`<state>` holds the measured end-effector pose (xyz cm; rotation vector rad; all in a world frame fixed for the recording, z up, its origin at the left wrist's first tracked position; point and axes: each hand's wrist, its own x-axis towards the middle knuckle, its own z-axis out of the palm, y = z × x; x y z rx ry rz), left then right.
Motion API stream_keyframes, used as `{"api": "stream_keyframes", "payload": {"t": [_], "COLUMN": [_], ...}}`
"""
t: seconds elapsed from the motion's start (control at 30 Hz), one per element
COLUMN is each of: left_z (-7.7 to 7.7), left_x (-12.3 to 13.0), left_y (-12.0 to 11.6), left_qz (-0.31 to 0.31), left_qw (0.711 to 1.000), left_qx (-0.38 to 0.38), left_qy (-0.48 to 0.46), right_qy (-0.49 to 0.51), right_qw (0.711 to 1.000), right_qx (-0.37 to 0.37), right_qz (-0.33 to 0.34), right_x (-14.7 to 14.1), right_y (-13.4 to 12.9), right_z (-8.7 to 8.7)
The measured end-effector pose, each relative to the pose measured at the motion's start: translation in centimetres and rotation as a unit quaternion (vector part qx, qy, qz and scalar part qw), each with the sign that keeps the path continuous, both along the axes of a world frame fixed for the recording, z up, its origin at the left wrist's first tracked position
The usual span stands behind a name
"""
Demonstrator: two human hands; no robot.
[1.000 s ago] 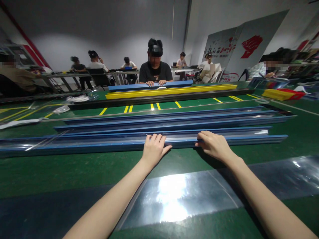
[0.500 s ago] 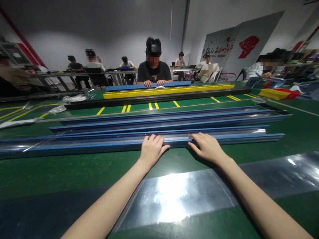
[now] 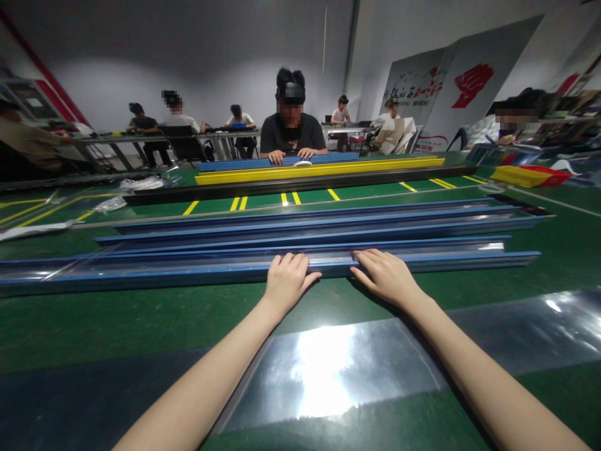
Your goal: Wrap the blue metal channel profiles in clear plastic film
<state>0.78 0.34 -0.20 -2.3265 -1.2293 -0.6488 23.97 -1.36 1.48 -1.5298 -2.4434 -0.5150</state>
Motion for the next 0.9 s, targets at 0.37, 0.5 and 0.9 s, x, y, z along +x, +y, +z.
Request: {"api": "stream_keyframes", "payload": {"t": [0.37, 0.5, 0.9], "left_z": [0.0, 0.0, 0.04], "left_x": [-0.02, -0.05, -0.02], "left_y": [0.07, 0.11, 0.13], "left_qz": [0.0, -0.003, -0.002], "left_qw": [1.0, 1.0, 1.0], "left_qx": [0.005, 0.009, 0.011], "left_qy": [-0.001, -0.002, -0.003], "right_qy": [0.013, 0.011, 0.012], "right_qw": [1.0, 0.999, 0.998], "right_qx": [-0.019, -0.02, -0.034], "right_qz": [-0.017, -0.024, -0.044], "right_x": [-0.1, -0.24, -0.6], "right_y": [-0.05, -0.05, -0.12], "right_z": [-0.23, -0.26, 0.05]}}
